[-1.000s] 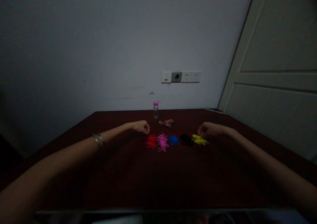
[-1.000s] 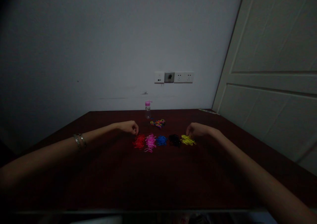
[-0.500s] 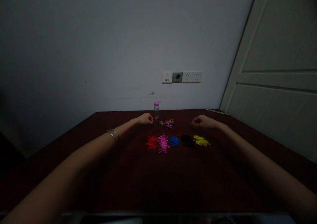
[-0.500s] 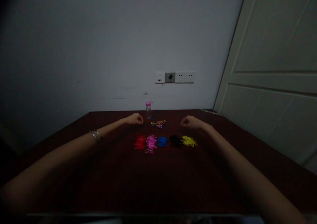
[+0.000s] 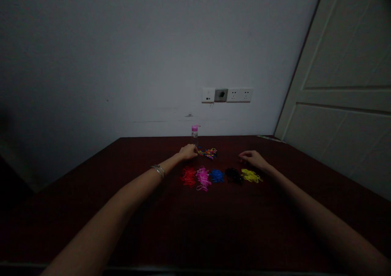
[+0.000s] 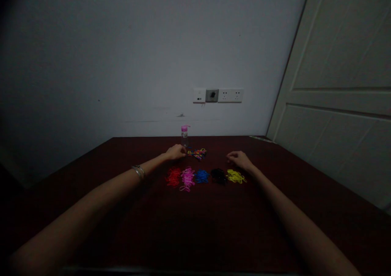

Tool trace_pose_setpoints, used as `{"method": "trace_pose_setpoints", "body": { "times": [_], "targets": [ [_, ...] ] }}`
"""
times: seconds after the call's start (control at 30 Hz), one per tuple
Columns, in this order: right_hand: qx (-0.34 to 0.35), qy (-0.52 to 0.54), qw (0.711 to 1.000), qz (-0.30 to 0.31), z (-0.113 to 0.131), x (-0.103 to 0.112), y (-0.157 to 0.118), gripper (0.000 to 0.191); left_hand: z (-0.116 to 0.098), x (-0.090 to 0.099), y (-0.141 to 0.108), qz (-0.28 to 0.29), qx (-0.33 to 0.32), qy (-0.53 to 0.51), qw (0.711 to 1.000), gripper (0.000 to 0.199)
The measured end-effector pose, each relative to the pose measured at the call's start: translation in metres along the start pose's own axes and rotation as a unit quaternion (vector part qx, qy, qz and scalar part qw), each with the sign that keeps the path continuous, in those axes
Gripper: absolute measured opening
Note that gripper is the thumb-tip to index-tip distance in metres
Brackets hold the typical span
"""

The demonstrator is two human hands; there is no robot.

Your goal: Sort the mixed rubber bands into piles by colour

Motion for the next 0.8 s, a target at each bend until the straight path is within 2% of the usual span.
{"method": "trace_pose_setpoints", "body": {
  "times": [0.37, 0.8],
  "targets": [
    [0.030, -0.015, 0.999, -0.021, -0.007, 0.001, 0.001, 0.029, -0.012, -0.010, 0.010, 0.003, -0.007, 0.005, 1.000, 0.023],
    [0.055, -0.057, 0.997, -0.017, -0.011, -0.001, 0.004, 0.029, -0.018, -0.008, 0.012, 0.011, -0.017, 0.050, 0.999, 0.019]
  ]
}}
Point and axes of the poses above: each hand's wrist, its own y-axis towards the middle knuckle, its own x-axis out of the back of the hand, z = x × y, the point moved 3 cm from there along y, towards the middle knuckle, and after that the axes turned 4 degrees about -x, right-handed, at the moved point
